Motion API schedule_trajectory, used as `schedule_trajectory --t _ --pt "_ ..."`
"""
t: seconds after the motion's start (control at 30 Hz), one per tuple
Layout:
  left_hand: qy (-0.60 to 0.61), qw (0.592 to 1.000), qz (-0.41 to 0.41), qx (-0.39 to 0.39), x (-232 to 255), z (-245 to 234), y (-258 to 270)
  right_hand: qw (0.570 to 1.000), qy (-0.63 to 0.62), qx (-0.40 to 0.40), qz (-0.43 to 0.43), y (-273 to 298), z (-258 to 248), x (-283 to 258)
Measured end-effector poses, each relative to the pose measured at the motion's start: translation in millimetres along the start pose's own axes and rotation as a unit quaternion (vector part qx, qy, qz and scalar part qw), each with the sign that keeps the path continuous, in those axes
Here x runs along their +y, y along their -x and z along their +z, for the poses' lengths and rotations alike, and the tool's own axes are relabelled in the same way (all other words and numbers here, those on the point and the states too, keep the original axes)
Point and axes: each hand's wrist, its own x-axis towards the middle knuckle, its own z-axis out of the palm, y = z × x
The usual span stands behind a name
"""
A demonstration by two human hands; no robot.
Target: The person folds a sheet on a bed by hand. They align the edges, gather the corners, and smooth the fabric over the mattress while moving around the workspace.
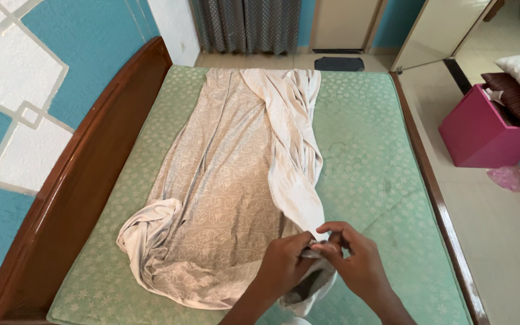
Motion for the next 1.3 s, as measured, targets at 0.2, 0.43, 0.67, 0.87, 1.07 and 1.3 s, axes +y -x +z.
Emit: schedule_trajectory --t 0.2,0.43,0.67,0.87,1.07,1.3 --pt "0.004 0.999 -0.053 -0.001 7.7 -4.9 -3.0 0.991 0.014 0.058 -0.123 2.2 3.4 4.6" --pt "-0.021 0.999 -0.050 -0.008 7.7 -5.4 -5.0 0.994 -0.030 0.108 -0.009 1.7 5.5 25.1" --pt "0.000 1.000 -0.021 0.002 2.3 -10.4 -10.8 0.993 -0.078 0.092 -0.003 -2.8 10.6 24.5" --pt "0.007 1.000 -0.007 -0.003 6.0 -21.8 -21.3 0.989 0.039 0.067 -0.125 -13.6 -5.2 0.5" --pt "0.007 1.000 0.014 0.015 0.3 -20.2 -24.0 0.979 0.060 0.119 -0.154 -15.4 0.4 -0.5" --pt "0.011 1.000 -0.012 0.020 -8.6 -22.5 -23.1 0.993 0.047 0.108 0.005 -12.0 3.7 0.2"
